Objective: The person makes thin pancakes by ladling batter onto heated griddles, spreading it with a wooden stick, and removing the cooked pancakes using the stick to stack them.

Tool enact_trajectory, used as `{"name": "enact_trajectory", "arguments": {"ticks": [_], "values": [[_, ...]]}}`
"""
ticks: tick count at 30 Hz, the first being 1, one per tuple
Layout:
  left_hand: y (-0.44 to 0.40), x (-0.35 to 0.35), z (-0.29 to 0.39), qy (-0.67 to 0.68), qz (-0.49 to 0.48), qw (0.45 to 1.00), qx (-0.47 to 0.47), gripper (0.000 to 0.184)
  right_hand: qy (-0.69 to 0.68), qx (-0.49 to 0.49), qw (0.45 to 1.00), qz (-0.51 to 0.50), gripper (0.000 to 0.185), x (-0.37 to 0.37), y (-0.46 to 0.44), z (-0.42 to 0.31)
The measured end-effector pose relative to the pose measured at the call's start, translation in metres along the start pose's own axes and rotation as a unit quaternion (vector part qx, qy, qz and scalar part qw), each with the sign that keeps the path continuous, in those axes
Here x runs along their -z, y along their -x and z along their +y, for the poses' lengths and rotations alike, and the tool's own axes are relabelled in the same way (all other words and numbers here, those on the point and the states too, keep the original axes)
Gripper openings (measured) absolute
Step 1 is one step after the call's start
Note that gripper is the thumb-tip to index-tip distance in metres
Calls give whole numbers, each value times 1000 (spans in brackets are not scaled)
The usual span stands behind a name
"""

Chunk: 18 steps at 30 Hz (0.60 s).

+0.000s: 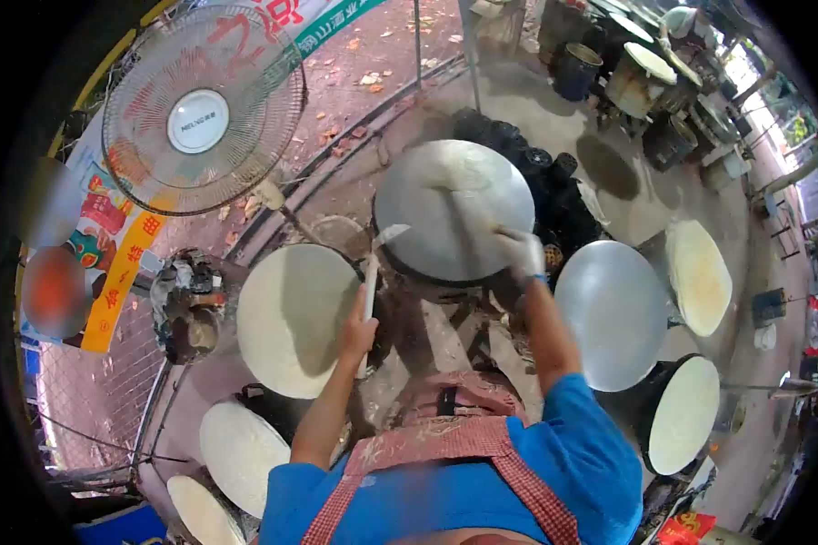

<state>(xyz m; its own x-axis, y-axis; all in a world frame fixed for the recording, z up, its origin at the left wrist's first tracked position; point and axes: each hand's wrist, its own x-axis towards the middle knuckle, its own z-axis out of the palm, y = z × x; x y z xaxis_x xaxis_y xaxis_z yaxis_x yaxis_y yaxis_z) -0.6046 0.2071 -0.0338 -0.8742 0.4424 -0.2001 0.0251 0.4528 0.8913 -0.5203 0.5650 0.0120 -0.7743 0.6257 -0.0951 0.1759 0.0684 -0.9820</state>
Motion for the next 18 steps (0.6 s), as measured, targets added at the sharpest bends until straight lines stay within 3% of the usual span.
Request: {"name": "enact_trajectory", "arguments": {"ticks": [1, 3, 5, 7, 8, 9, 11, 14, 15, 17, 18], "values": [[0, 2, 0, -22, 1, 1000, -16, 72, -55, -44, 997, 10, 26, 27, -8, 23], [3, 1, -5, -83, 22, 989, -118, 72, -148, -157, 971, 101, 28, 11, 32, -57], [5, -3, -1, -74, 17, 995, -59, 74, -106, -108, 988, 40, 29, -8, -26, 107], [7, -15, -3, -32, 13, 999, -20, 74, -86, -2, 994, -68, 29, -24, -18, 76], [10, -22, -2, -24, 14, 1000, -10, 74, -107, -132, 981, -97, 27, -7, -6, 25], [14, -23, 7, -48, 26, 998, -21, 74, -66, 19, 995, -73, 23, 14, -11, 27], [16, -26, 10, -86, 50, 994, -49, 74, -197, -192, 961, -38, 18, 61, -23, 4], [24, -35, 13, -98, 84, 990, -52, 71, -106, -231, 967, -33, 15, 62, -50, 10], [23, -38, -1, -80, 94, 991, -45, 70, -96, -216, 965, -111, 27, 48, -52, 23], [30, -41, 13, -13, 83, 994, 64, 67, -106, -124, 980, -113, 15, 23, -55, 59], [48, -34, 51, 35, 62, 984, 166, 66, -102, -151, 973, -138, 16, 44, -60, 55]]}}
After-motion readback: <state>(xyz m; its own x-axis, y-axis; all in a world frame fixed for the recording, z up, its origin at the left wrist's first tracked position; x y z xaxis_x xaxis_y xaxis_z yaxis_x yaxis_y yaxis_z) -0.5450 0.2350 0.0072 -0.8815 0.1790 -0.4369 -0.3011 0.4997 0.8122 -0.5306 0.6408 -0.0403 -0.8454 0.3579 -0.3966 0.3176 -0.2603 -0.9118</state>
